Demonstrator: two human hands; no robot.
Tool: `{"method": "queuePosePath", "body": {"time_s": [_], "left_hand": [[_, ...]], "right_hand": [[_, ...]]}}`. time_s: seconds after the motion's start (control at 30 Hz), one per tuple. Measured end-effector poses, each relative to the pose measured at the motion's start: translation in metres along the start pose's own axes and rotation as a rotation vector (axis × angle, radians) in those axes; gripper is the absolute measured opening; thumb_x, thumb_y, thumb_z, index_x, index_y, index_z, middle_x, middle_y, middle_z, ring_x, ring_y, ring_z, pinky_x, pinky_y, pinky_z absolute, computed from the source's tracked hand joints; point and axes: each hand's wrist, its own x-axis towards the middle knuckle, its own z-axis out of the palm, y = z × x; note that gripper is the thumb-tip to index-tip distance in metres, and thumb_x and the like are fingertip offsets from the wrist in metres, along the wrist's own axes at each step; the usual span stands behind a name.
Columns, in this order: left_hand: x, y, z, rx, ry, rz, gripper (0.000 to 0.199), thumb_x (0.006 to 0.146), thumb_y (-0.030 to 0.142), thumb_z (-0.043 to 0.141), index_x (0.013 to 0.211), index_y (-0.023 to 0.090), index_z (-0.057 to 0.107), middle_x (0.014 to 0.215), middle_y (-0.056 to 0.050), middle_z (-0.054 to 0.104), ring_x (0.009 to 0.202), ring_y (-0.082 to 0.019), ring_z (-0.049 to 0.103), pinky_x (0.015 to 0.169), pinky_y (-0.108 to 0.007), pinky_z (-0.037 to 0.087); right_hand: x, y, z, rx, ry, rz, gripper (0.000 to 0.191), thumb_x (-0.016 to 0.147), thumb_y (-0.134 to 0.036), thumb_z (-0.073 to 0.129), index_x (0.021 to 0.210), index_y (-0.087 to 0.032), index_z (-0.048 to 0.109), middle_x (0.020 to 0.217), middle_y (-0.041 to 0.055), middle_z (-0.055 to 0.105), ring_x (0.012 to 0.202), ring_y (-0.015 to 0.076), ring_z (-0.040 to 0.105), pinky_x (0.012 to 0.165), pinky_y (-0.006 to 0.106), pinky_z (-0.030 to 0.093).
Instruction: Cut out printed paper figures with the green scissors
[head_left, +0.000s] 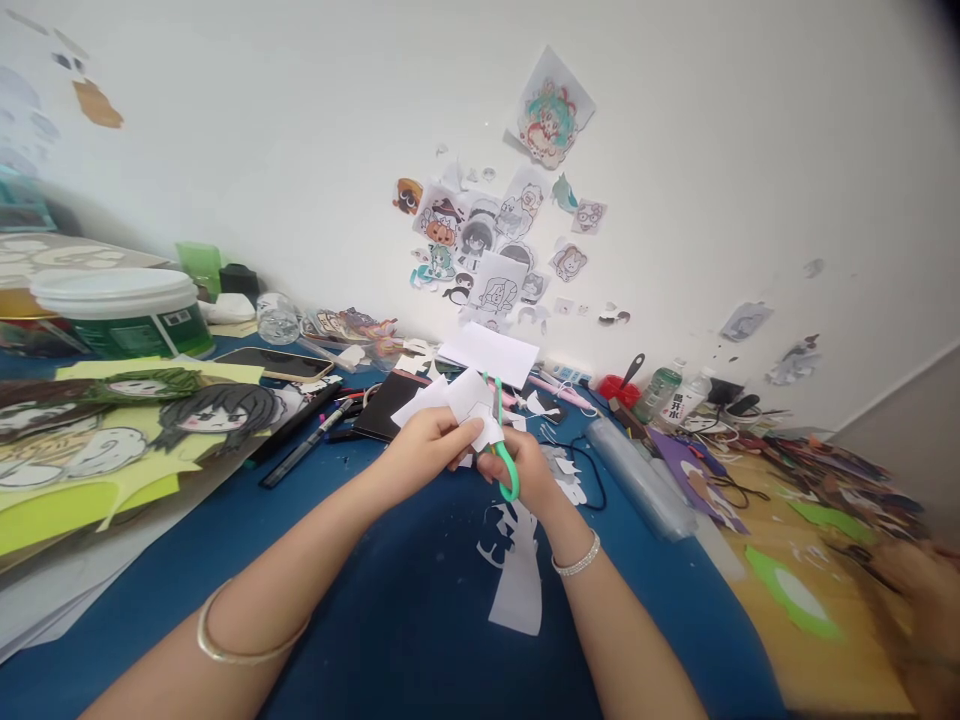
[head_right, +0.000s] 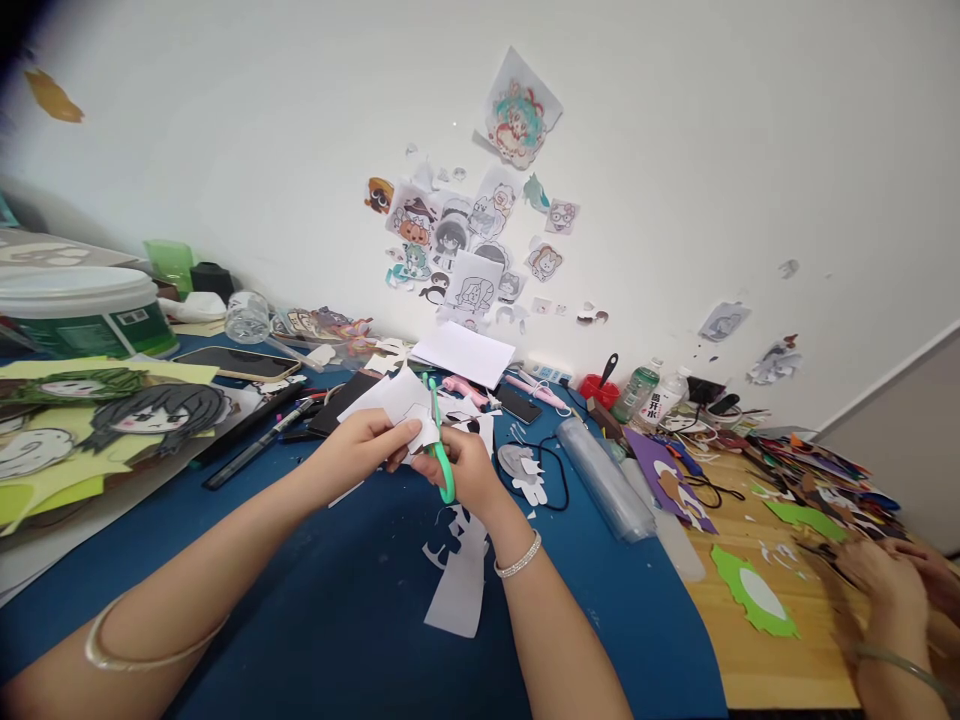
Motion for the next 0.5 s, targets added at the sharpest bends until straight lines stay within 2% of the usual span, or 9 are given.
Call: {"method": "queuePosePath", "body": {"time_s": [0.2,0.5], "left_hand": [[-0.0002,0.0001,0.0009,0.000,0.002,0.012,0.046,0.079,0.045,0.044,0.043,0.016,0.046,0.040,0.003,0.047,0.044,-0.009,0.043,0.048,-0.021,0.032],[-0.0008,-0.0024,0.0036,-0.053,0.066,0.040,0.042,0.081,0.044,0.042,0.051,0.016,0.046,0.045,0.003,0.048,0.046,-0.009,0.045,0.049,-0.021,0.035]], "right_hand": [[0.0002,-0.0011,0.0001,0.007,0.007,0.005,0.046,0.066,-0.061,0.058,0.062,-0.016,0.049,0.050,-0.0027,0.044,0.045,0.0091,0.039,0.041,0.022,0.033],[0.0000,-0.0019,0.0007,0.017,-0.005,0.013,0.046,0.068,-0.060,0.056,0.069,-0.015,0.053,0.050,-0.0024,0.046,0.045,0.0096,0.040,0.042,0.022,0.033]]}}
